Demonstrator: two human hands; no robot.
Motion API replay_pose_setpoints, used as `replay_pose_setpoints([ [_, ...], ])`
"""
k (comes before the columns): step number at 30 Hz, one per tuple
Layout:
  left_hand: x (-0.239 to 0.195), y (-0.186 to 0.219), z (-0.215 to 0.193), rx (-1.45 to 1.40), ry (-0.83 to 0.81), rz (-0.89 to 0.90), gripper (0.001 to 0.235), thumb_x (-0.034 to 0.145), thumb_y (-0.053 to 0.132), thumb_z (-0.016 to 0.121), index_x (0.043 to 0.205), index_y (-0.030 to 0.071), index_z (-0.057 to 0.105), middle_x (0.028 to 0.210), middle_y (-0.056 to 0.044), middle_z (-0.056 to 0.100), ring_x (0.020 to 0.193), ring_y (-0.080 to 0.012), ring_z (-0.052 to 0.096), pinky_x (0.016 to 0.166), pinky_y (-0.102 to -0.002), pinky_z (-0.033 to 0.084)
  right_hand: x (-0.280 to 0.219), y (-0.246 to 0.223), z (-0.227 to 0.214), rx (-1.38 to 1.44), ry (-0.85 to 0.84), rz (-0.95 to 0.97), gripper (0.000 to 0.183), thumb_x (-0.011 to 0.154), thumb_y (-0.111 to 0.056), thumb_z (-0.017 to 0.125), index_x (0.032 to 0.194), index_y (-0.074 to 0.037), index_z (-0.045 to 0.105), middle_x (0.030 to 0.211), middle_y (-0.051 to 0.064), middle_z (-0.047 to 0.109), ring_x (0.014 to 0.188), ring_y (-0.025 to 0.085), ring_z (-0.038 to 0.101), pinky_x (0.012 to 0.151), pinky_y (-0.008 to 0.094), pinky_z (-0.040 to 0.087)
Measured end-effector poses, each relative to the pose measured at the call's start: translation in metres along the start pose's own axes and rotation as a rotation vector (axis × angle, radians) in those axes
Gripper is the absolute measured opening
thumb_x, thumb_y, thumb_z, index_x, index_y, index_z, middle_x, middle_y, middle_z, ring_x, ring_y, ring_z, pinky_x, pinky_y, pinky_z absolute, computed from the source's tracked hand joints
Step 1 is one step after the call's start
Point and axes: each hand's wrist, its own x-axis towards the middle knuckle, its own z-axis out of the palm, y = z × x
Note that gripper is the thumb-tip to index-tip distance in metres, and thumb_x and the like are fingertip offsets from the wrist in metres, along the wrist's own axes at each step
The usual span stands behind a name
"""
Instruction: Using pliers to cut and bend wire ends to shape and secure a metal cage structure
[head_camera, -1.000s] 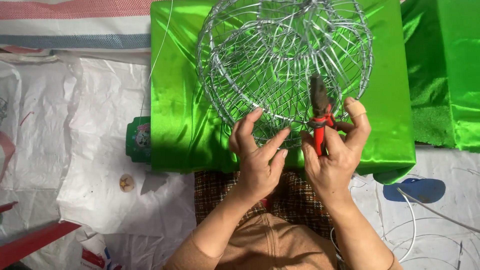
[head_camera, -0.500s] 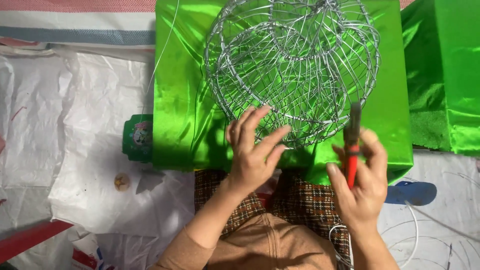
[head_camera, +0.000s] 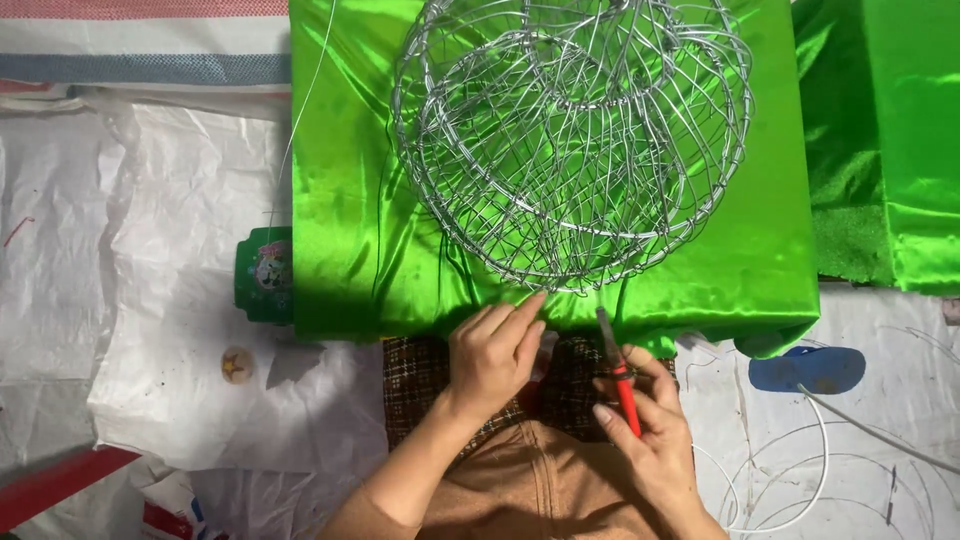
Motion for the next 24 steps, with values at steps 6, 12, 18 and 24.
replay_pose_setpoints([
  [6,-0.009,0.007,0.012,-0.335,-0.036,-0.299,0.042,0.082,-0.007,0.069,0.123,-0.004,0.062,0.086,-0.011,0.071,0.065,-0.0157,0.064,0.052,-0.017,0.055,0.022,-0.013,-0.003,-0.186,0.172,-0.119,0.031,0.081,-0.011,0.074,0.109,0.003,0.075,0.154,0.016,0.040,0.122,0.029,0.056,0.101,0.039,0.052],
  [12,-0.002,0.012,0.008,-0.431,-0.048,-0.347,0.035,0.084,-0.005,0.069,0.118,-0.008,0.066,0.082,-0.018,0.073,0.073,-0.0329,0.070,0.064,-0.042,0.057,0.086,-0.014,0.002,-0.413,0.506,-0.725,0.028,0.085,-0.014,0.085,0.109,-0.002,0.077,0.155,0.028,0.028,0.104,0.040,0.060,0.089,0.045,0.057],
  [18,0.005,0.008,0.008,-0.308,-0.044,-0.235,0.032,0.083,0.001,0.071,0.115,-0.005,0.068,0.082,-0.014,0.072,0.073,-0.0339,0.070,0.059,-0.041,0.056,0.111,-0.017,0.018,-0.341,0.506,-0.849,0.014,0.086,-0.003,0.080,0.099,0.001,0.076,0.153,0.028,0.031,0.095,0.043,0.063,0.077,0.044,0.058],
  [24,-0.011,-0.034,0.031,0.085,-0.018,0.051,0.020,0.085,0.014,0.071,0.105,0.014,0.075,0.083,0.001,0.069,0.075,-0.0220,0.069,0.063,-0.032,0.056,0.105,-0.005,-0.004,-0.326,0.545,-0.780,0.022,0.085,-0.001,0.081,0.106,0.004,0.077,0.152,0.030,0.035,0.104,0.046,0.062,0.086,0.051,0.058],
])
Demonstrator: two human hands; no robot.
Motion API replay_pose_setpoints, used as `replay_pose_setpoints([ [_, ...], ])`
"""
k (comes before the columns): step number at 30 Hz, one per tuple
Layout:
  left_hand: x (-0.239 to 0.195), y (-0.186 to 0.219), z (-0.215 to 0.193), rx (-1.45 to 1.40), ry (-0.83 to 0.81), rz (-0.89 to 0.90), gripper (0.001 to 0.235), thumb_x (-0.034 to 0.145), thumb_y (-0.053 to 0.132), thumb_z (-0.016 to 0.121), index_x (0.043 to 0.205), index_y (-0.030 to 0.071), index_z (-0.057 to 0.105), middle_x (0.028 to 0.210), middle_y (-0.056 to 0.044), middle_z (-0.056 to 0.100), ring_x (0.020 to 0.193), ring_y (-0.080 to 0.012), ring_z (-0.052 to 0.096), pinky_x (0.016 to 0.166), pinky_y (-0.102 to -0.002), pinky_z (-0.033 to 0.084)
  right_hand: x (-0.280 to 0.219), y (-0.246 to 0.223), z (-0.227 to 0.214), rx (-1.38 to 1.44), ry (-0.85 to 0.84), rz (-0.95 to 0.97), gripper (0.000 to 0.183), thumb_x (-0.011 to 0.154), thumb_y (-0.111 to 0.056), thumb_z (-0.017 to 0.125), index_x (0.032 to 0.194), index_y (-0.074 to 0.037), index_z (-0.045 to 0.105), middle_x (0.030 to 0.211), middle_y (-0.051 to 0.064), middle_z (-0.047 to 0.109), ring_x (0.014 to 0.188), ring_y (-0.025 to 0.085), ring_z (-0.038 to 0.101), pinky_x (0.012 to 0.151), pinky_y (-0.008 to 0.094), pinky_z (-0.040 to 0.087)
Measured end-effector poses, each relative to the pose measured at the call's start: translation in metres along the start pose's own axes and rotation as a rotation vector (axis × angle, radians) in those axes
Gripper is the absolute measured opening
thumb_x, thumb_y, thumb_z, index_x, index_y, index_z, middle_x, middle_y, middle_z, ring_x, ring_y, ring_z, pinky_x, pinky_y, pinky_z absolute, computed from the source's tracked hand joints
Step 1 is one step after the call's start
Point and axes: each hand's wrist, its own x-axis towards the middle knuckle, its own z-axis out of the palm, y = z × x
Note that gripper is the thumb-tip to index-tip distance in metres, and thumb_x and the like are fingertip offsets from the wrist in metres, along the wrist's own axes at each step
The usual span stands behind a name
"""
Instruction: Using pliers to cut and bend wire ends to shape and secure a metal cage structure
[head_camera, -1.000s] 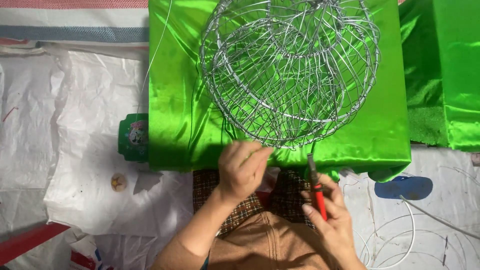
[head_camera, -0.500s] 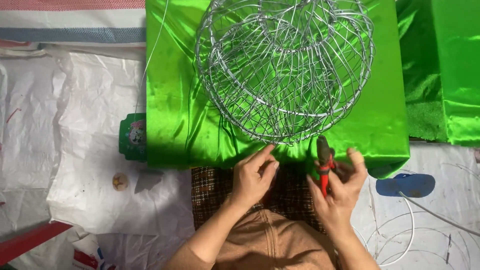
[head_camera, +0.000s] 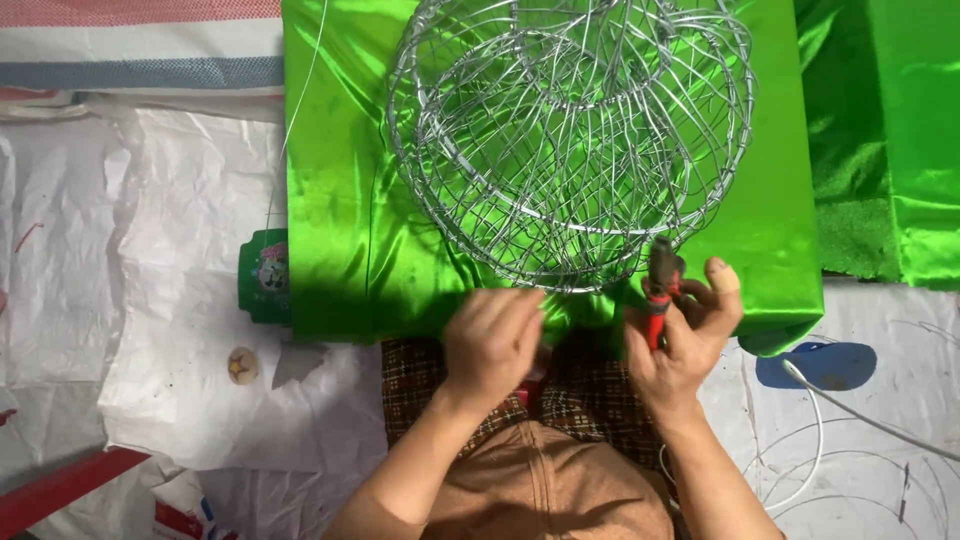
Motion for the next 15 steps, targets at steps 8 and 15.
replay_pose_setpoints([
  [8,0.016,0.015,-0.023,0.236,0.052,0.030,0.059,0.085,0.037,0.084,0.128,0.018,0.049,0.139,-0.009,0.039,0.129,-0.0295,0.037,0.112,-0.047,0.029,-0.050,-0.052,-0.041,0.427,-0.364,0.598,0.034,0.079,-0.012,0.069,0.111,0.002,0.069,0.158,0.013,0.035,0.139,0.032,0.046,0.121,0.049,0.040],
  [15,0.019,0.007,-0.005,0.306,0.067,0.021,0.041,0.089,0.040,0.080,0.122,0.028,0.059,0.147,-0.002,0.041,0.137,-0.0268,0.033,0.112,-0.048,0.027,-0.075,-0.059,-0.049,0.681,-0.561,0.890,0.046,0.079,-0.005,0.072,0.123,0.005,0.070,0.163,0.014,0.033,0.147,0.034,0.041,0.120,0.048,0.038],
])
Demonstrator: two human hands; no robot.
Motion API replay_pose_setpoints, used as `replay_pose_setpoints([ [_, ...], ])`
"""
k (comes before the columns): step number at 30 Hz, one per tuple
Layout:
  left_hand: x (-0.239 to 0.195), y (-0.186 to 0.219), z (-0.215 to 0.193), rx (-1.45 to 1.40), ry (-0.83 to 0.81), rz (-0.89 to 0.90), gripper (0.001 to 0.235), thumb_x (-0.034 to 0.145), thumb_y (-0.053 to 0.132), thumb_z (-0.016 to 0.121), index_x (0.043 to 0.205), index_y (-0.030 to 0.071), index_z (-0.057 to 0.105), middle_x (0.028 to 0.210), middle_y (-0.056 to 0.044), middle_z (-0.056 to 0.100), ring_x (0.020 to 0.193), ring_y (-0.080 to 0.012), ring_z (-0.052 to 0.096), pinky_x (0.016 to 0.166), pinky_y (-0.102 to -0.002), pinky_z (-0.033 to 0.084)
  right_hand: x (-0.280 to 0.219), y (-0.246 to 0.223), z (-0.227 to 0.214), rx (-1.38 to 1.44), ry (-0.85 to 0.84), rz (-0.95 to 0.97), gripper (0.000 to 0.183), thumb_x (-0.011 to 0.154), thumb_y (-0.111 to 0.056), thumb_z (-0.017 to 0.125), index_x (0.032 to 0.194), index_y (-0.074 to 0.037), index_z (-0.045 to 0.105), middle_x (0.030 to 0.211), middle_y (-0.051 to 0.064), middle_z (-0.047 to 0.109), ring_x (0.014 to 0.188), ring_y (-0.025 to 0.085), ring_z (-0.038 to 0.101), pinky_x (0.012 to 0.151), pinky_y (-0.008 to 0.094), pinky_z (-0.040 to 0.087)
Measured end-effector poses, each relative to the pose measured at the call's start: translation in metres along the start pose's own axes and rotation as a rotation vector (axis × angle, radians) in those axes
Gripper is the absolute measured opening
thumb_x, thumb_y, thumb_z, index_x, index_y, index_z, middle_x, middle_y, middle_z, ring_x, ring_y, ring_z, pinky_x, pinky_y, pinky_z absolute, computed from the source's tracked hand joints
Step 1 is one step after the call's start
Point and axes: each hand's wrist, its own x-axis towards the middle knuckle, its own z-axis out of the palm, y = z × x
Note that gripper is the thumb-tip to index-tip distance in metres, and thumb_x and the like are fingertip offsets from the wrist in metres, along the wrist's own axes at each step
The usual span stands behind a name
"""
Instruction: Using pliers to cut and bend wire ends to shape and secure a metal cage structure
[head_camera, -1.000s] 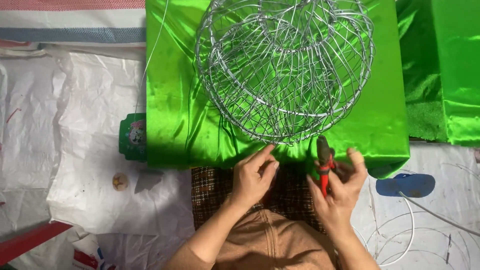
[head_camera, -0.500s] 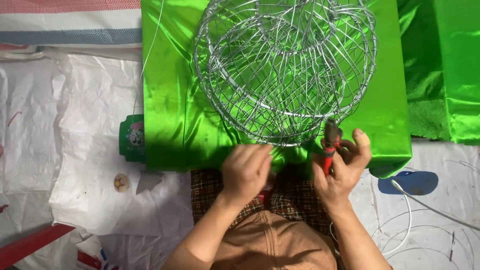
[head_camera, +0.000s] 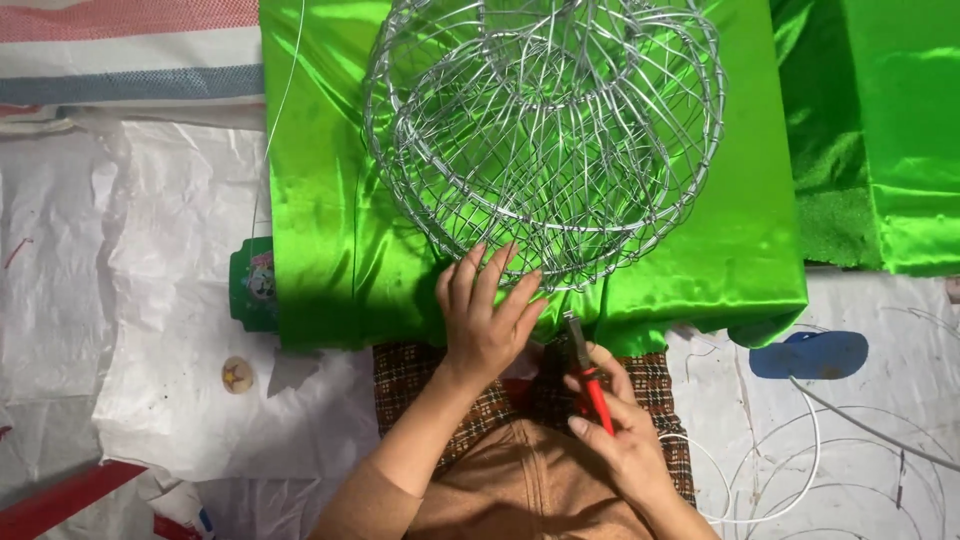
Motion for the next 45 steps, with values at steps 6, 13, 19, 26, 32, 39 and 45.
replay_pose_setpoints([
  [6,0.017,0.009,-0.020,0.001,-0.060,-0.007,0.025,0.084,0.032,0.081,0.106,0.021,0.074,0.129,-0.001,0.060,0.129,-0.0270,0.040,0.106,-0.053,0.018,0.004,0.005,0.004,0.038,0.024,0.126,0.046,0.077,-0.012,0.074,0.119,0.006,0.074,0.159,0.012,0.040,0.150,0.033,0.036,0.122,0.049,0.027],
  [13,0.017,0.004,-0.006,0.023,0.043,-0.006,0.019,0.080,0.042,0.081,0.085,0.025,0.073,0.095,0.005,0.060,0.110,-0.0224,0.043,0.099,-0.052,0.013,-0.002,-0.001,0.010,0.145,-0.004,0.235,0.043,0.078,-0.009,0.074,0.118,0.005,0.076,0.159,0.011,0.042,0.147,0.031,0.040,0.119,0.047,0.031],
  [19,0.014,-0.004,0.010,0.050,0.130,0.053,0.033,0.083,0.056,0.072,0.076,0.024,0.066,0.089,0.005,0.057,0.102,-0.0216,0.044,0.100,-0.052,0.011,-0.005,0.001,0.007,0.167,0.017,0.260,0.042,0.079,-0.008,0.073,0.120,0.003,0.077,0.160,0.010,0.039,0.152,0.032,0.033,0.120,0.049,0.027],
  [26,0.015,-0.005,0.010,0.065,0.151,0.077,0.035,0.081,0.058,0.074,0.077,0.024,0.066,0.089,0.005,0.054,0.102,-0.0217,0.042,0.099,-0.050,0.013,0.001,-0.021,0.007,0.774,0.145,0.708,0.054,0.082,0.012,0.054,0.136,0.018,0.060,0.132,0.035,0.063,0.127,0.046,0.058,0.088,0.058,0.052],
  [32,0.010,-0.006,0.018,0.048,0.156,0.064,0.032,0.085,0.056,0.070,0.077,0.025,0.066,0.090,0.005,0.055,0.103,-0.0222,0.042,0.099,-0.051,0.013,0.001,-0.006,-0.015,0.912,-0.169,0.589,0.052,0.075,0.008,0.058,0.126,0.014,0.064,0.124,0.045,0.064,0.121,0.052,0.062,0.089,0.063,0.059],
  [39,0.015,-0.001,0.017,0.043,0.188,0.022,0.035,0.088,0.057,0.063,0.074,0.026,0.065,0.084,0.007,0.055,0.099,-0.0190,0.044,0.098,-0.049,0.013,0.015,-0.037,-0.054,0.037,-0.148,0.510,0.059,0.062,0.009,0.063,0.116,-0.003,0.085,0.159,0.006,0.057,0.144,0.025,0.050,0.110,0.036,0.033],
  [45,0.009,-0.001,0.023,0.019,0.177,0.007,0.035,0.084,0.057,0.069,0.076,0.024,0.063,0.086,0.005,0.058,0.104,-0.0216,0.045,0.101,-0.051,0.013,0.018,-0.072,-0.055,-1.343,0.188,-0.570,0.037,0.083,-0.014,0.075,0.118,-0.005,0.074,0.151,0.025,0.044,0.112,0.033,0.053,0.093,0.044,0.038],
])
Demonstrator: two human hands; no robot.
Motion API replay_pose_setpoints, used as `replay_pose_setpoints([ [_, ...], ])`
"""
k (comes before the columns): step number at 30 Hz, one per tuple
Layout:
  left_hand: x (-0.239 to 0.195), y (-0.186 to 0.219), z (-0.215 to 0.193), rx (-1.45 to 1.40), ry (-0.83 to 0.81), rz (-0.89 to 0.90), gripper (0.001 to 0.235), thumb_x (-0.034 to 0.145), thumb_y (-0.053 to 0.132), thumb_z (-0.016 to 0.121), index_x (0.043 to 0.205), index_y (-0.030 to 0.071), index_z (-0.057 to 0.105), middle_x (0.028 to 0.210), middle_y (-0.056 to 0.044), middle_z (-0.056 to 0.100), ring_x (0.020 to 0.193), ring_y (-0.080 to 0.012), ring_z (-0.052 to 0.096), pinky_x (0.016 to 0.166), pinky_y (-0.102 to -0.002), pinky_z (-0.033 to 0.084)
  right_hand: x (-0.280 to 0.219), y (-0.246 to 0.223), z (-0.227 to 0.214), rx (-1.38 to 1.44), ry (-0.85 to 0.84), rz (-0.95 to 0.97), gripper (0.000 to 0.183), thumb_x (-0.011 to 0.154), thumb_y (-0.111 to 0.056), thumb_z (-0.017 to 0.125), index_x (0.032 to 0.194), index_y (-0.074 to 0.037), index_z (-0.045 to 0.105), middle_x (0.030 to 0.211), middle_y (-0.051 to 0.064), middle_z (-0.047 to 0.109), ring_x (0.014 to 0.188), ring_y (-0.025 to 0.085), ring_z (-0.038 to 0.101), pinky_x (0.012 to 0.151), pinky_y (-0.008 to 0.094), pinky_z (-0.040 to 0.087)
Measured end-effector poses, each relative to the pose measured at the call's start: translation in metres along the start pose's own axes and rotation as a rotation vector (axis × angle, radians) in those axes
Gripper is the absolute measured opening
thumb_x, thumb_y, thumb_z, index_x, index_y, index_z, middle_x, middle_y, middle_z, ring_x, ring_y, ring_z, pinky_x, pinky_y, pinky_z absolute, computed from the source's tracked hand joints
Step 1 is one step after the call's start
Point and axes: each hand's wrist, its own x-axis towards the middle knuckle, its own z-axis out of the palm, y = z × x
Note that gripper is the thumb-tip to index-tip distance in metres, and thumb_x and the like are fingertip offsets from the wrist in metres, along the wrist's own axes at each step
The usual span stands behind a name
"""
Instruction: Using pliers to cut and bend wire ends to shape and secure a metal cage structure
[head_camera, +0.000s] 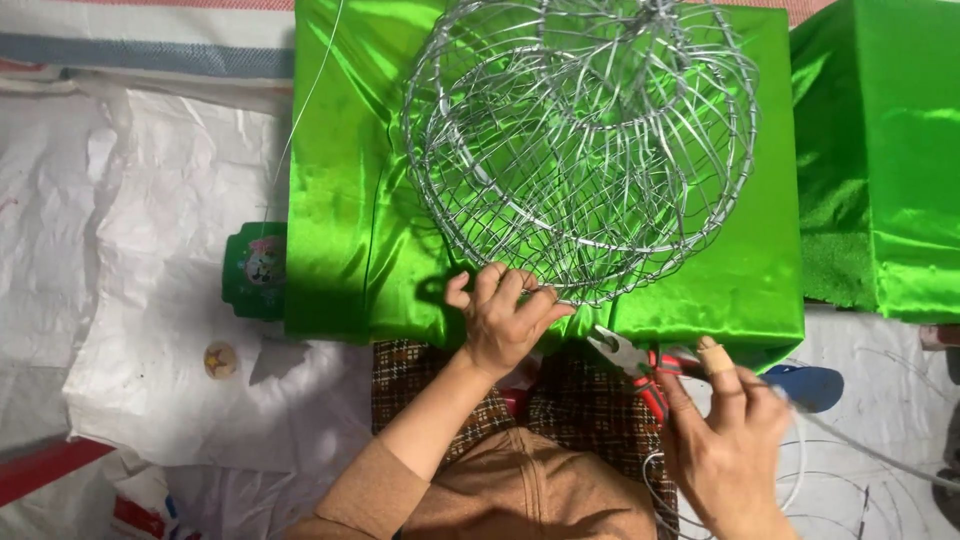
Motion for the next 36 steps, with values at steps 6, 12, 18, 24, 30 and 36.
replay_pose_setpoints([
  [6,0.007,0.004,-0.002,-0.016,0.011,0.003,0.041,0.090,0.057,0.059,0.071,0.022,0.056,0.083,0.005,0.057,0.102,-0.0207,0.045,0.100,-0.050,0.012,0.013,0.009,-0.021,-0.588,-0.006,-0.190,0.049,0.094,-0.022,0.071,0.141,-0.035,0.075,0.166,-0.003,0.041,0.122,0.031,0.044,0.096,0.054,0.028],
  [12,0.011,0.007,-0.006,-0.062,0.010,-0.026,0.038,0.084,0.050,0.075,0.068,0.021,0.057,0.086,0.006,0.059,0.104,-0.0211,0.045,0.099,-0.050,0.011,0.028,0.011,-0.024,-0.956,0.019,-0.359,0.062,0.102,-0.029,0.078,0.159,-0.050,0.063,0.170,-0.008,0.032,0.151,0.033,0.016,0.093,0.048,0.025],
  [18,0.012,0.006,-0.004,-0.033,0.003,-0.017,0.039,0.083,0.055,0.074,0.070,0.022,0.058,0.088,0.006,0.059,0.102,-0.0195,0.046,0.097,-0.047,0.014,0.029,-0.007,-0.013,-0.994,0.058,-0.207,0.041,0.106,-0.056,0.071,0.142,-0.039,0.081,0.166,-0.009,0.038,0.121,0.025,0.038,0.096,0.043,0.021],
  [24,0.010,0.005,-0.002,-0.080,-0.006,-0.005,0.039,0.084,0.053,0.074,0.070,0.020,0.057,0.087,0.006,0.060,0.101,-0.0197,0.046,0.097,-0.048,0.014,0.017,0.003,0.009,-0.887,0.065,-0.124,0.036,0.106,-0.032,0.076,0.135,-0.013,0.084,0.169,-0.002,0.035,0.117,0.025,0.040,0.098,0.045,0.020],
  [30,0.008,0.004,-0.001,-0.076,-0.022,-0.028,0.034,0.083,0.048,0.077,0.071,0.021,0.060,0.088,0.007,0.061,0.102,-0.0198,0.047,0.099,-0.052,0.013,0.033,0.017,0.011,-0.982,0.132,-0.225,0.051,0.111,-0.055,0.073,0.151,-0.022,0.073,0.159,-0.023,0.027,0.122,0.020,0.035,0.098,0.043,0.020],
  [36,0.009,0.004,-0.003,-0.110,-0.049,-0.020,0.032,0.084,0.047,0.077,0.075,0.020,0.062,0.089,0.005,0.062,0.104,-0.0212,0.048,0.098,-0.051,0.013,0.032,0.041,0.018,-0.865,0.259,-0.494,0.042,0.104,-0.047,0.078,0.144,-0.035,0.080,0.160,-0.011,0.046,0.143,0.032,0.029,0.094,0.055,0.027],
])
